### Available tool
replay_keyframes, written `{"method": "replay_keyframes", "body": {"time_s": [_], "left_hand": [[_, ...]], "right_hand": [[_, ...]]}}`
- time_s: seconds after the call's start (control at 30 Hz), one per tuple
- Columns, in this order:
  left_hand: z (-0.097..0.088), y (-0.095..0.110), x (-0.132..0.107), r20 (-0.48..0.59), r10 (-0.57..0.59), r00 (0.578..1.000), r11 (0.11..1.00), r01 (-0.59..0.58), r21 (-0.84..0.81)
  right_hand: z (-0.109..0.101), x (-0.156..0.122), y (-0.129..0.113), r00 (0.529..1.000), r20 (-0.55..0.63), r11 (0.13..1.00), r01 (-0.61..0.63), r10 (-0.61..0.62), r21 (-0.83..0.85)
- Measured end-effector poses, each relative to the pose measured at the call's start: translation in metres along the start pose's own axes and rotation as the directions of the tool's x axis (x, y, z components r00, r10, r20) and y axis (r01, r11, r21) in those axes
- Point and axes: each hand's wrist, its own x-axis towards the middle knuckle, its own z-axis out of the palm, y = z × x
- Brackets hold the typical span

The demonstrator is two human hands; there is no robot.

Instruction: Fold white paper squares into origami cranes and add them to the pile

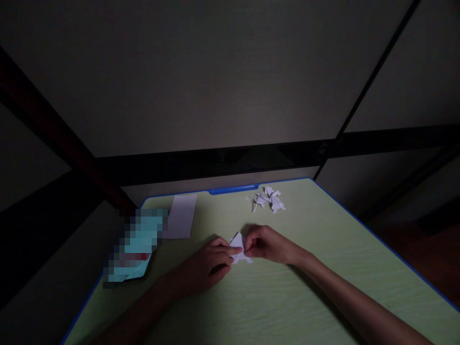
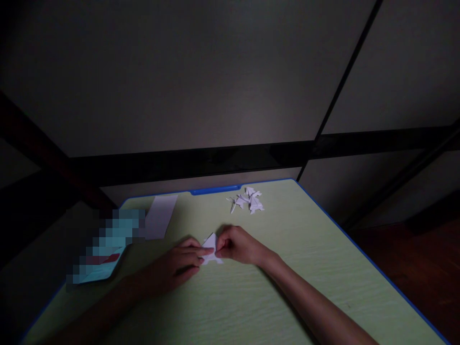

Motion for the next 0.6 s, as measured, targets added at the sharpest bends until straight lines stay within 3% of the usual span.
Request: {"method": "replay_keyframes", "body": {"time_s": [0.6], "left_hand": [[0.0021,-0.0008,-0.0054,-0.053,0.049,0.997,0.995,-0.044,0.087]], "right_hand": [[-0.0002,-0.0012,-0.0034,0.998,-0.003,0.998,-0.057,0.057,-0.003]]}}
